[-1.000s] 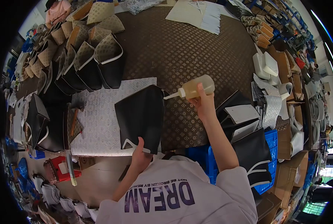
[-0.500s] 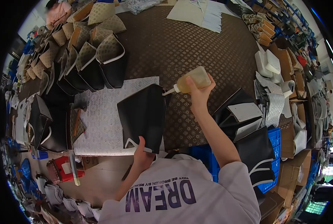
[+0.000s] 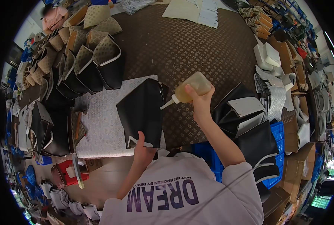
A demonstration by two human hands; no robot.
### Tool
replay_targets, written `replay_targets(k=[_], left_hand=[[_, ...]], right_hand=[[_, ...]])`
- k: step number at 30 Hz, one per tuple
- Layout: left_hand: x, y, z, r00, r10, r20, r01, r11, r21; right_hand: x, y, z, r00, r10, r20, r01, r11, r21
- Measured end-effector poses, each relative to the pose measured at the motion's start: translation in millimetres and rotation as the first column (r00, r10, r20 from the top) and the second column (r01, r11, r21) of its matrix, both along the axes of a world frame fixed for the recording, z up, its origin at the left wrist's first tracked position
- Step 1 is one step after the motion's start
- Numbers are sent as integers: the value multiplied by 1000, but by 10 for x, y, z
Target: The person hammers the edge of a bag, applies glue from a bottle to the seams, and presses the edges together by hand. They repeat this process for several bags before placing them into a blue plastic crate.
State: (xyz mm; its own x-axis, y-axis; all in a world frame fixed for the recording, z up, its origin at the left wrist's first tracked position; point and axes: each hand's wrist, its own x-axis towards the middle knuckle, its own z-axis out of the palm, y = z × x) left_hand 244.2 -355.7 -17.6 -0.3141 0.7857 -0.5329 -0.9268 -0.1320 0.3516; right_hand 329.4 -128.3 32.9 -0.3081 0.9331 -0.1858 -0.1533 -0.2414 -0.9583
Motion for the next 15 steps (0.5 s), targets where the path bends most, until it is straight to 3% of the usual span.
replay_targets(k=[2,4,6,7,9,11,15], left_hand=[[-2,30,44,1000,4,18,-4,1000,25],[0,-20,-9,964,-15,-267,68,979,191],[2,-21,-31,908,-47,-416,126,978,164],[-12,36,5,901,-90,-424,129,990,63],[-19,112,69,953,-69,-296,80,997,25],[-10,143,108,999,50,-5,-49,991,127],[-7,138,103,999,49,-5,-48,986,160]], right_hand=[[60,-90,32,1000,22,-9,-22,1000,5],[125,-188,58,998,53,-32,-52,999,10],[197,-254,-15,996,65,-62,-62,997,41],[229,-292,-40,994,72,-77,-68,996,56],[298,-395,-7,996,72,-62,-70,997,39],[348,-493,42,994,86,-68,-82,995,51],[334,-512,72,991,95,-91,-84,989,122]])
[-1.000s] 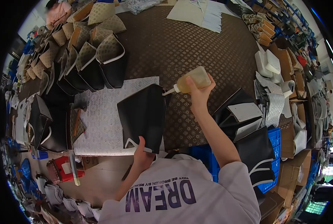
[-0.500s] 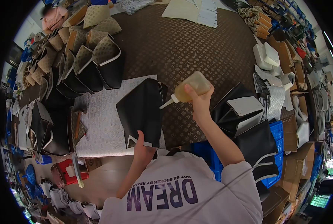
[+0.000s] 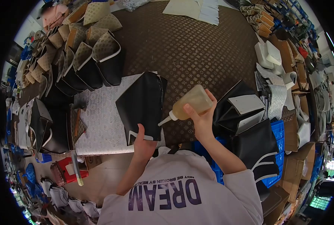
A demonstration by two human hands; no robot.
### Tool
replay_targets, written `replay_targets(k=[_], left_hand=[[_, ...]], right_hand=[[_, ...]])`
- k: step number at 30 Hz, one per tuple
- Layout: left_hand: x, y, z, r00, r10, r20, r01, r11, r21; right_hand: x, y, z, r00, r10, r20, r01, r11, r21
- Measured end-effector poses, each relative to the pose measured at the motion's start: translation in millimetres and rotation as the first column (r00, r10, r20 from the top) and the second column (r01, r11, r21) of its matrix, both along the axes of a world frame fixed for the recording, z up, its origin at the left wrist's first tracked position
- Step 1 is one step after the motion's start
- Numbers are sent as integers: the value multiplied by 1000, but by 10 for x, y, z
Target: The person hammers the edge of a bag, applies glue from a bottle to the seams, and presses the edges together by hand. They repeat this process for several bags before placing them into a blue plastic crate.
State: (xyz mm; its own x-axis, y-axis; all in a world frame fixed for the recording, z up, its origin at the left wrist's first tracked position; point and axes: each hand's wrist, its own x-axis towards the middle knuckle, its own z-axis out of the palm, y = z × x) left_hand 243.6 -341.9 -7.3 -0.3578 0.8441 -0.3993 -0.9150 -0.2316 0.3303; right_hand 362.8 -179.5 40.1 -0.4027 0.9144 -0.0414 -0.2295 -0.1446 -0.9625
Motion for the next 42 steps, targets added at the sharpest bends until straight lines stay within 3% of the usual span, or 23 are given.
replay_targets(k=[8,10,12,14,17,20,22,24,26,28,30,32,35,38,41,42], left_hand=[[11,-101,26,1000,-1,19,3,996,-88],[39,-203,-57,962,-23,-273,28,1000,12],[30,-243,-141,941,-46,-335,53,999,13],[-11,-225,-159,982,-82,-171,70,995,-74],[-20,-205,-49,996,-9,92,17,996,-87],[-36,-232,-153,994,-27,107,29,999,-21],[-25,-264,-171,969,-72,-235,63,997,-48],[-22,-259,-145,962,-67,-266,49,996,-73],[-48,-205,-16,1000,4,7,-4,995,-95],[-43,-238,-44,978,-33,-207,23,998,-53],[-44,-230,-32,980,-25,-198,16,999,-46],[-33,-175,35,999,33,38,-30,997,-76],[-54,-211,-22,996,-38,-81,29,993,-111],[-64,-180,-13,1000,-6,20,7,998,-61],[-54,-126,88,993,52,102,-46,997,-61],[-54,-114,108,995,53,89,-48,997,-63]], right_hand=[[-476,526,-230,980,-181,-80,177,983,-52],[-579,650,-297,979,-193,-73,191,981,-30],[-668,737,-350,976,-205,-70,205,979,-13],[-743,780,-379,973,-219,-73,219,976,-2],[-757,801,-339,978,-206,-32,208,975,80],[-685,755,-163,983,-182,24,179,980,85],[-605,733,-77,994,-97,55,97,995,-7],[-551,754,-92,997,-40,68,46,996,-80],[-541,817,-216,998,-11,62,19,992,-129],[-638,889,-402,996,-89,16,90,989,-118],[-677,960,-518,993,-115,-35,110,986,-121],[-704,972,-512,992,-89,-87,76,988,-135],[-710,839,-369,985,-170,-15,169,985,-44],[-620,650,-97,981,-186,56,189,981,-44],[-436,598,-51,996,82,30,-79,992,-99],[-442,598,-25,998,65,26,-62,994,-88]])
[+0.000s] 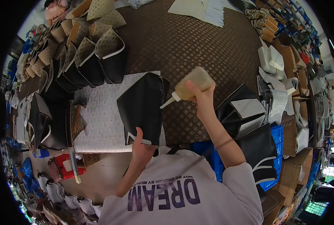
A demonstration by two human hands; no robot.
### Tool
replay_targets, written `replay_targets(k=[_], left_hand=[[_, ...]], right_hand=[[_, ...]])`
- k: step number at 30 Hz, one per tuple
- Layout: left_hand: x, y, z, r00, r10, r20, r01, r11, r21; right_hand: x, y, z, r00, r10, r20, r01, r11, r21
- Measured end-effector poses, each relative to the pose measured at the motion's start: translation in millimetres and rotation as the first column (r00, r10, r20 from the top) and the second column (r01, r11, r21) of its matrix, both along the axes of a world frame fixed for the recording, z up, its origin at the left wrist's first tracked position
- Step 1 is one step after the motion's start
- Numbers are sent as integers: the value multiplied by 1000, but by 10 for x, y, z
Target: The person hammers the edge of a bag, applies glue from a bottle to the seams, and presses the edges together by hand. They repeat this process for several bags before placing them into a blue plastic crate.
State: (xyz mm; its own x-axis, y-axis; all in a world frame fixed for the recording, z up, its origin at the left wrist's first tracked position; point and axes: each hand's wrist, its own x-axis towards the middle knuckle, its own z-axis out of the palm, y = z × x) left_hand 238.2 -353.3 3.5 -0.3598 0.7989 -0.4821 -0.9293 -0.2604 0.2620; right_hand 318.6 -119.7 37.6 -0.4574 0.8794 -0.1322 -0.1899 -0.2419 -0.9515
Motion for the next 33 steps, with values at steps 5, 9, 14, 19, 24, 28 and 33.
replay_targets(k=[5,9,14,19,24,28,33], left_hand=[[-5,26,4,999,-21,-44,23,999,44],[1,59,11,998,-5,-55,6,1000,9],[7,121,45,1000,3,-17,-3,999,-36],[8,191,-8,1000,5,22,-5,1000,-26],[29,260,-39,998,19,-65,-16,999,37],[36,257,-79,998,-9,-61,12,999,49],[50,255,-158,999,-50,-10,51,997,52]], right_hand=[[-146,133,-38,989,-130,-77,135,988,69],[-202,94,-6,986,-164,-9,164,983,80],[13,-111,100,996,-73,59,70,997,42],[210,-346,102,998,-67,7,66,995,79],[349,-588,114,994,-112,1,111,988,106],[464,-721,133,995,-93,32,87,984,154],[567,-800,174,998,49,36,-56,974,220]])
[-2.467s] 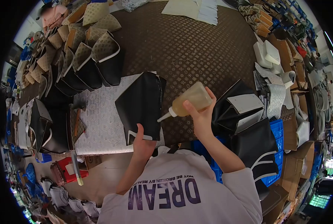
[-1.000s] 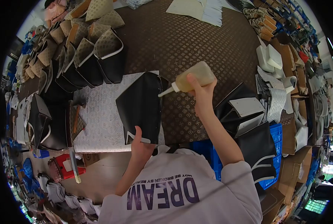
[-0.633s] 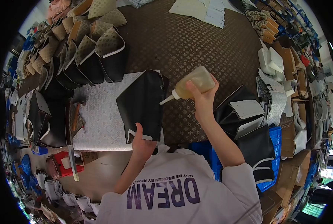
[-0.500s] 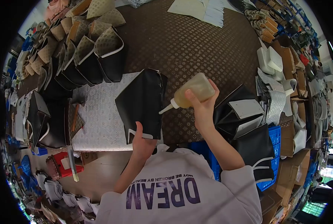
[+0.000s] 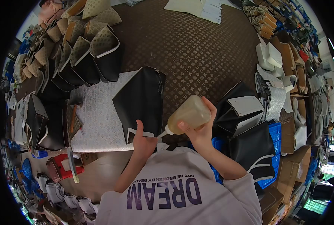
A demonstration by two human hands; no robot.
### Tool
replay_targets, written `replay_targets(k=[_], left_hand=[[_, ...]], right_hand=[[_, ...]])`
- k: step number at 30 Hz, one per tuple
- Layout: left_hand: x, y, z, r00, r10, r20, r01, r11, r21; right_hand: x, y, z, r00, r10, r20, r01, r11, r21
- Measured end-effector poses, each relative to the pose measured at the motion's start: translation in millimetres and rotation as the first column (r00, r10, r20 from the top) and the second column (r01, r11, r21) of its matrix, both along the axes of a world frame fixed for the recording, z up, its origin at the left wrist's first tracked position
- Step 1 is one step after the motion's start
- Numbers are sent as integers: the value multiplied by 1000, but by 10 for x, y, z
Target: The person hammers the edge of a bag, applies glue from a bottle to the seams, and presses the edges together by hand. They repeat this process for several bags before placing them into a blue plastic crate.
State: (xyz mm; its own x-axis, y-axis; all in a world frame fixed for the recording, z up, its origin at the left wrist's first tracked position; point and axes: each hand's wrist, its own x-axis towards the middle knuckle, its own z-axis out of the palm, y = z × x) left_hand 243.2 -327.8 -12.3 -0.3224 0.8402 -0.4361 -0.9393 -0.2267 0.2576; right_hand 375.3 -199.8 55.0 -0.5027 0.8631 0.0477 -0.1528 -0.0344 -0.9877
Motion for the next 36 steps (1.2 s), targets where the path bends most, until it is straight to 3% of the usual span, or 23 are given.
replay_targets(k=[2,9,13,16,25,32,35,36], left_hand=[[0,-5,32,1000,0,-19,0,1000,-24],[20,-58,77,998,53,-34,-54,998,-43],[8,-114,77,999,47,-15,-48,998,-47],[6,-137,74,999,43,-27,-44,999,-28],[-6,-59,104,997,57,-59,-58,998,-19],[-8,10,-16,999,2,-47,-1,1000,24],[-110,14,98,989,40,-140,-31,997,65],[-177,19,100,965,78,-252,-33,983,179]], right_hand=[[-21,24,50,999,46,-18,-45,998,33],[-388,624,-60,981,-162,-105,175,976,131],[-560,802,-40,970,-177,-169,172,984,-46],[-641,820,-63,979,-181,-95,185,982,35],[-363,386,126,999,21,50,-23,999,33],[-149,27,133,993,120,19,-120,992,-33],[-39,97,152,986,162,40,-158,984,-86],[-1,172,182,989,147,-28,-149,960,-237]])
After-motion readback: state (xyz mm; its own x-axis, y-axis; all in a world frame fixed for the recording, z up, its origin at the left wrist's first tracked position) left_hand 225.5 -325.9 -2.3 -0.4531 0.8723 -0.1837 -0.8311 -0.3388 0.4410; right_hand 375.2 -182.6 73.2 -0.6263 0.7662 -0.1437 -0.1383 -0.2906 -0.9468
